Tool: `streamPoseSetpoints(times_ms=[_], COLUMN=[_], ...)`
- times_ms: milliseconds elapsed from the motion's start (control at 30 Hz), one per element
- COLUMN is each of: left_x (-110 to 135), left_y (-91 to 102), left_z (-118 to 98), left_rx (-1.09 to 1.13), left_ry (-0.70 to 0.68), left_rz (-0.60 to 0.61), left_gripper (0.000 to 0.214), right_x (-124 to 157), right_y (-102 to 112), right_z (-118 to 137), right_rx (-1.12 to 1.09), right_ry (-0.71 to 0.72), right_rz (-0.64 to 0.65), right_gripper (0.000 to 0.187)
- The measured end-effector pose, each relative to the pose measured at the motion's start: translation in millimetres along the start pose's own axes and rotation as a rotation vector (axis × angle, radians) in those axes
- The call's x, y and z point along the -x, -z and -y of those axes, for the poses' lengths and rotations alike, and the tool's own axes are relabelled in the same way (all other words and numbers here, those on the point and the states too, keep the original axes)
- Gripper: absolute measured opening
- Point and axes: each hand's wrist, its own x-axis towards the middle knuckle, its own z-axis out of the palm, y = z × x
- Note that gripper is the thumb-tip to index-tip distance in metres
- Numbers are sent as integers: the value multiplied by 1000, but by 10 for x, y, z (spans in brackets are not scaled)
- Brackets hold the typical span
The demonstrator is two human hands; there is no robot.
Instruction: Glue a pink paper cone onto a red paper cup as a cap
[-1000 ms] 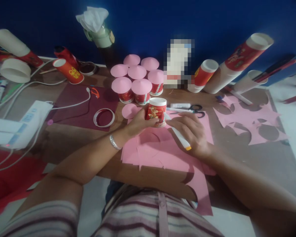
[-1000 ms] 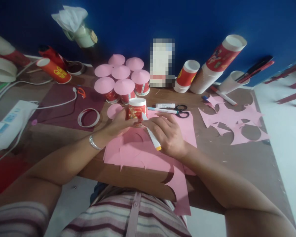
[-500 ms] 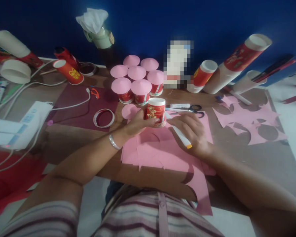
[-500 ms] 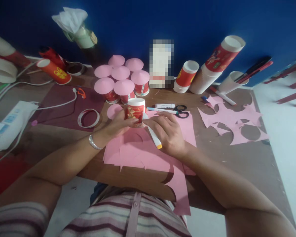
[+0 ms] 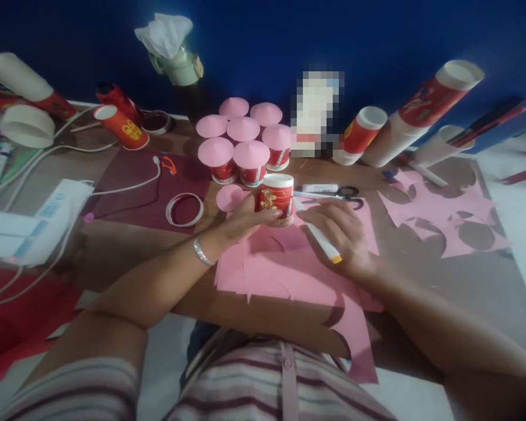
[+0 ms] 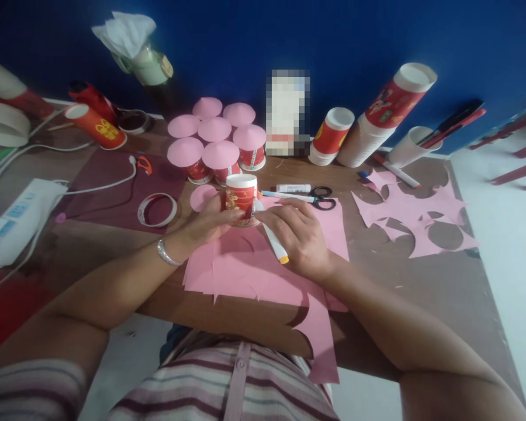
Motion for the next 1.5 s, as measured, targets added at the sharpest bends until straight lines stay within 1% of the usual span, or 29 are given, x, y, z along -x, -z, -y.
streamPoseSetpoints(times_ms=[167, 433, 667, 867, 1000, 1133, 1300, 1400, 1500], left_x=[-1, -35, -37, -35, -35, -26, -30, -35, -31], left_y=[12, 54, 39, 33, 23, 6, 18, 28, 28], left_z=[18, 129, 126, 114, 102, 77, 97, 112, 109], left_rx=[-20, -39, -56, -57, -51, -53, -17, -1, -35], left_ry=[18, 8, 33, 40, 41, 38, 36, 32, 27], left_rz=[-10, -98, -103, -92, -88, -83, -84, -79, -96], left_gripper=[42, 56, 55, 64, 64, 59, 58, 53, 49], right_x=[6, 9, -27, -44, -41, -58, -68, -40, -12], right_y=[19, 24, 37, 37, 37, 46, 51, 50, 41], right_z=[0, 22, 38, 46, 42, 49, 56, 51, 49], right_rx=[-24, -54, -23, -23, -30, -18, -18, -42, -43], right_ry=[29, 37, 63, 68, 61, 50, 69, 49, 41], right_rz=[-4, 20, 26, 24, 28, 42, 45, 79, 85], right_gripper=[42, 44, 41, 42, 42, 44, 41, 45, 50])
